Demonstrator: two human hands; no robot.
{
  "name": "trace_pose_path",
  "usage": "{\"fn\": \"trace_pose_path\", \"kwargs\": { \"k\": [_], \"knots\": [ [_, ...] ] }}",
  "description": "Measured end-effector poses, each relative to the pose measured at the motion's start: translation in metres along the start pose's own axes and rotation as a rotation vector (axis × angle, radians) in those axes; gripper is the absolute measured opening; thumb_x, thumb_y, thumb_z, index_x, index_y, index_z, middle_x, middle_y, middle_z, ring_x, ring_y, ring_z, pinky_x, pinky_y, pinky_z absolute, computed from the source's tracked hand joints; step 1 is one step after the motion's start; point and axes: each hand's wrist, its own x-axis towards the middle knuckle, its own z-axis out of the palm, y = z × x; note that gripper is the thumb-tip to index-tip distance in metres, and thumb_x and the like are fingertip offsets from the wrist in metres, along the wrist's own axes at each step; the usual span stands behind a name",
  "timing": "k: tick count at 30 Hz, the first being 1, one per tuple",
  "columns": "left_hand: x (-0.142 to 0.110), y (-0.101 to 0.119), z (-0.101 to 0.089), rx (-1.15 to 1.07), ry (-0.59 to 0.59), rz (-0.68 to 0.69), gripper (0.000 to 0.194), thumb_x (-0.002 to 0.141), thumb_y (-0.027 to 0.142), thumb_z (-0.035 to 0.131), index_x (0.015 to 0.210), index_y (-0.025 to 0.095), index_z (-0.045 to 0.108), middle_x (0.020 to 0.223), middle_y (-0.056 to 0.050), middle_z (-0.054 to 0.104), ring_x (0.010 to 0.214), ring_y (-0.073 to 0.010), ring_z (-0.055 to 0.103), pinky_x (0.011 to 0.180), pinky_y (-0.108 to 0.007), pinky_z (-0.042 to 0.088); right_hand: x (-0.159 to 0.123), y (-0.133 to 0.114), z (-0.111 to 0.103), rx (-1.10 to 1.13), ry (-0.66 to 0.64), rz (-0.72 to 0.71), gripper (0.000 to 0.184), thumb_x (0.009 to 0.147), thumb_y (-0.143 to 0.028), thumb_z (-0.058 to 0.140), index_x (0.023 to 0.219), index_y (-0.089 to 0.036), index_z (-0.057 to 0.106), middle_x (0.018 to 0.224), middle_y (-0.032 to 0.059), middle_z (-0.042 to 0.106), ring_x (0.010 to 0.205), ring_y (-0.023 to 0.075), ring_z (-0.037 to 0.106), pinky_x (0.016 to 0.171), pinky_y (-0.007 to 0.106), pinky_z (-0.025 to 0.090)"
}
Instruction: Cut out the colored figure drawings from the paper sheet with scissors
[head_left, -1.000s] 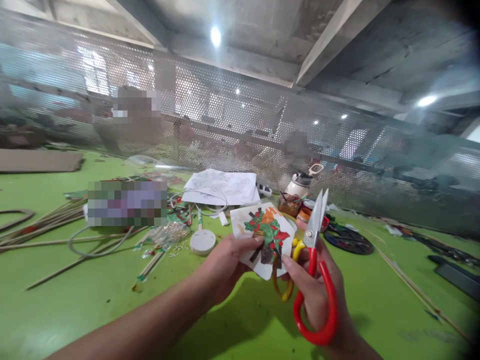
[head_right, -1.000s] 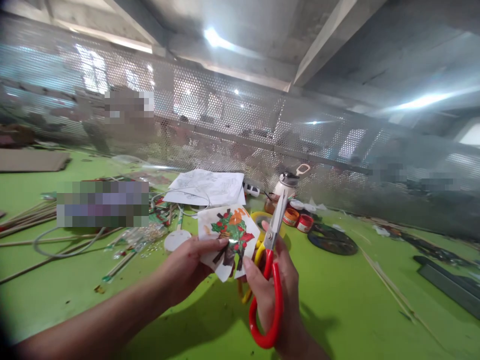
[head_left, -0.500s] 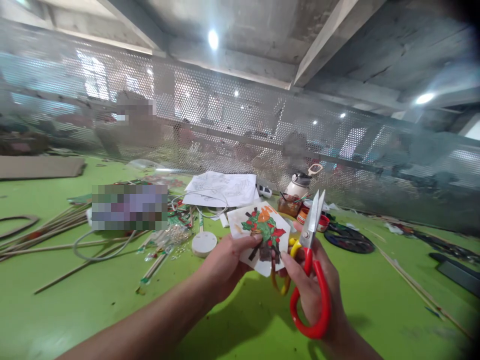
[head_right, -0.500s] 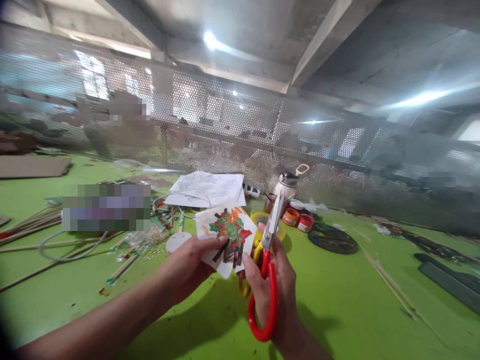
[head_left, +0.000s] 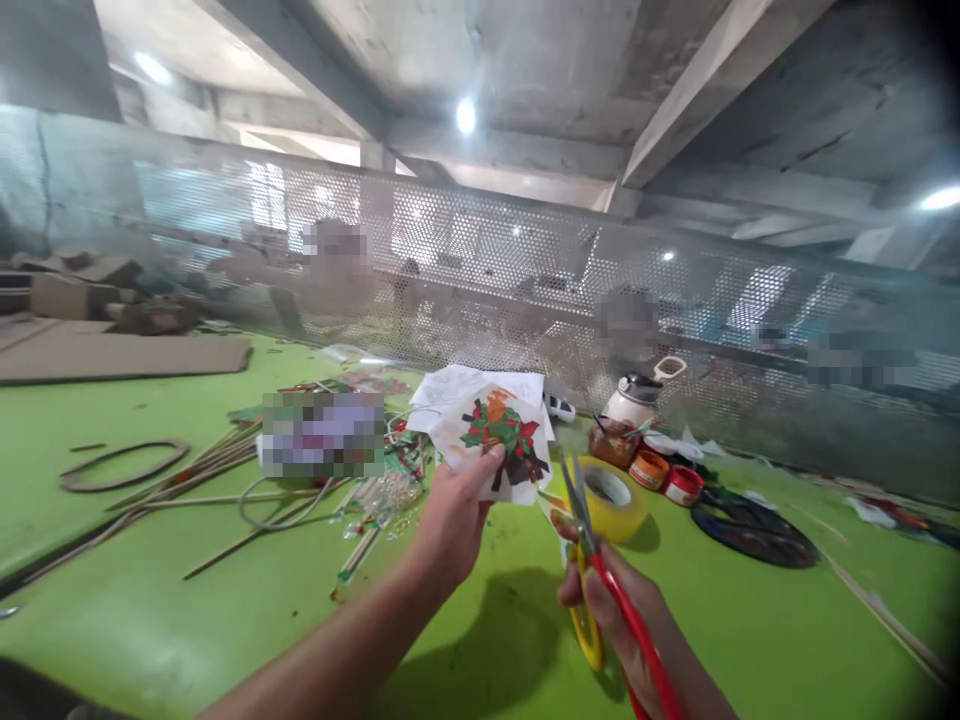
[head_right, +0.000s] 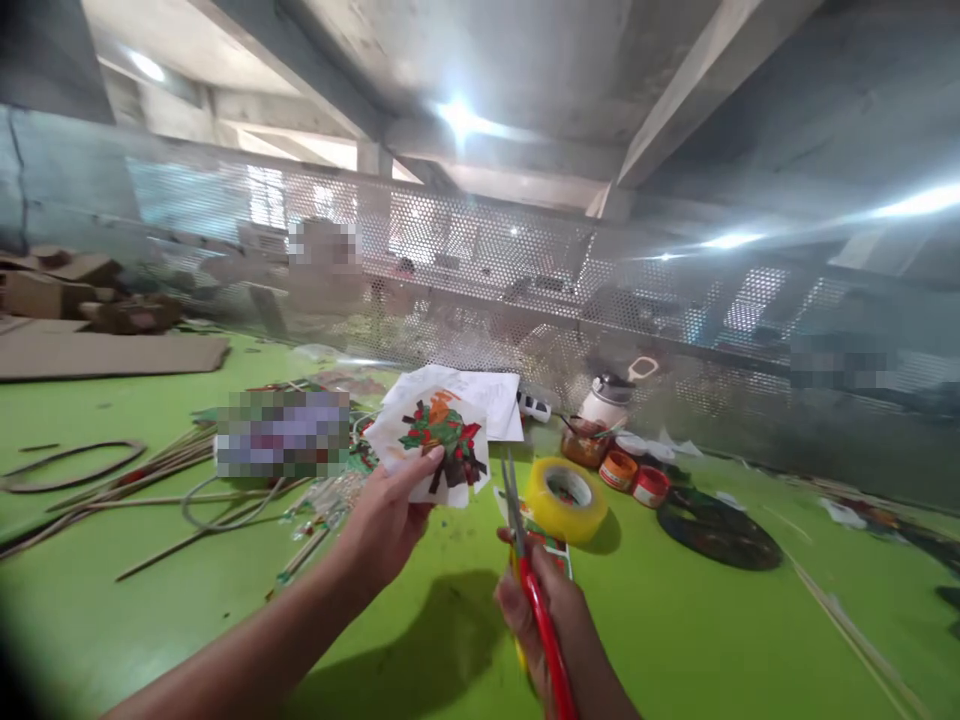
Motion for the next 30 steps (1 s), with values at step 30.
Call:
{"fn": "trace_pose_path", "kwargs": {
  "k": [30],
  "knots": [
    [-0.015,-0.003,0.006,0.024,-0.066,-0.069,0.024,0.077,0.027,0.074,0.098,0.017,0.067,0.088,-0.003,0.073,0.072,-0.0130,0.066,0.065,-0.020,0.051,-0.016,-0.014,0.009,0.035,-0.153,0.184,0.080,0.064,-0.080,0.060,0.113,-0.017,0.061,0.070,0.0005,0.051,0.057,0.0138,0.046,0.056,0.029,0.040]
  ]
}}
